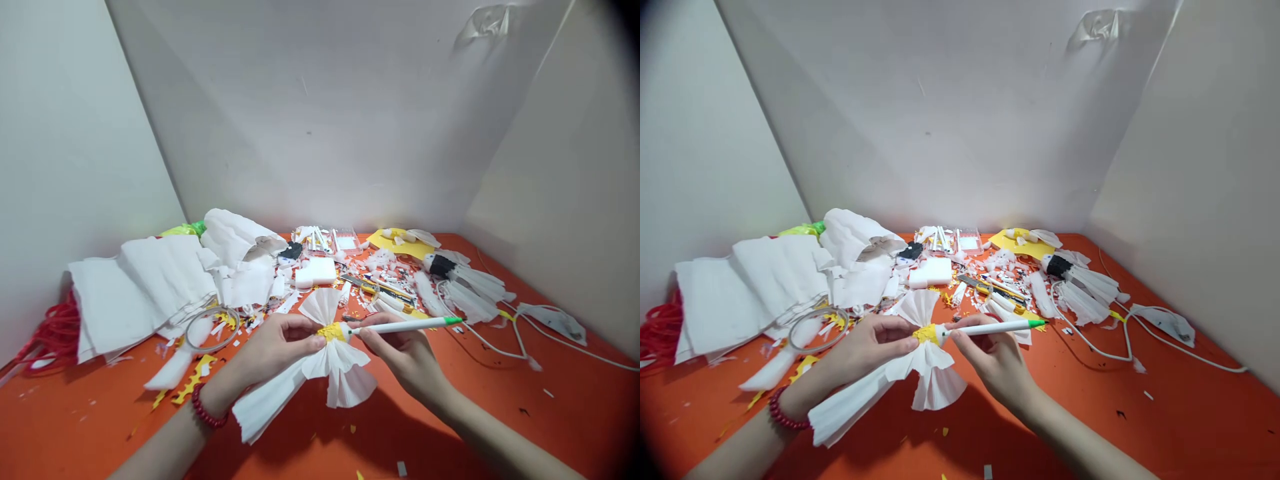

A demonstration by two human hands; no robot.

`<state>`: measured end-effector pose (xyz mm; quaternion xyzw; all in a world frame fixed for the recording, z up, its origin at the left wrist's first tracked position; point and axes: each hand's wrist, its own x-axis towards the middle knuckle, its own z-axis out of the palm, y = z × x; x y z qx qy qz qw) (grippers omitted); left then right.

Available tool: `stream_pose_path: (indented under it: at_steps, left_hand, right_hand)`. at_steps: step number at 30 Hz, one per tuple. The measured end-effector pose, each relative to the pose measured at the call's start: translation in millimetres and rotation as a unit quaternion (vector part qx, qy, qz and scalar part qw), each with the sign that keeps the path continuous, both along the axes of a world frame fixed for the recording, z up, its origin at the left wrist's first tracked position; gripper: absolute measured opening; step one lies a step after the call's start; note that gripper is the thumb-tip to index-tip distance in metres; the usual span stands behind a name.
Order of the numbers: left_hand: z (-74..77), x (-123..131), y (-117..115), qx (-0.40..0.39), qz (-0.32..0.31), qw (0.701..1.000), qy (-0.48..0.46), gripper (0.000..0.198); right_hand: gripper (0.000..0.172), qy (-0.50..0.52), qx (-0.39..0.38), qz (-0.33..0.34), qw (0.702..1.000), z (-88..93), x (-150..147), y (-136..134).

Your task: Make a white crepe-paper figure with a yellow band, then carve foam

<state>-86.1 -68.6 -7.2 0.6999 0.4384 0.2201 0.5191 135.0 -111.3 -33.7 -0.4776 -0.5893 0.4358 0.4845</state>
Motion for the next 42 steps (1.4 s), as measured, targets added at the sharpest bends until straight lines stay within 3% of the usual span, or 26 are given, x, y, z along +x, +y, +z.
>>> stream_pose_path:
  at_steps: [20, 27, 42]
  left_hand:
    - [6.3, 0.7, -2.7, 0.023, 0.001, 1.0, 0.015, 0.03]
    - [1.3, -0.5, -2.1, 0.035, 0.003, 0.999, 0.002, 0.031]
    - [-0.6, 1.1, -2.5, -0.003, 0.001, 1.0, -0.028, 0.028]
  right_hand:
    - [0.019, 0.019, 0.006, 0.005, 1.0, 1.5, 1.8, 0.0]
    - [0.017, 0.006, 0.018, 0.01, 1.0, 4.7, 2.7, -1.5]
    - [0.016, 0.0, 0.021, -0.008, 1.0, 6.1, 4.0, -2.5]
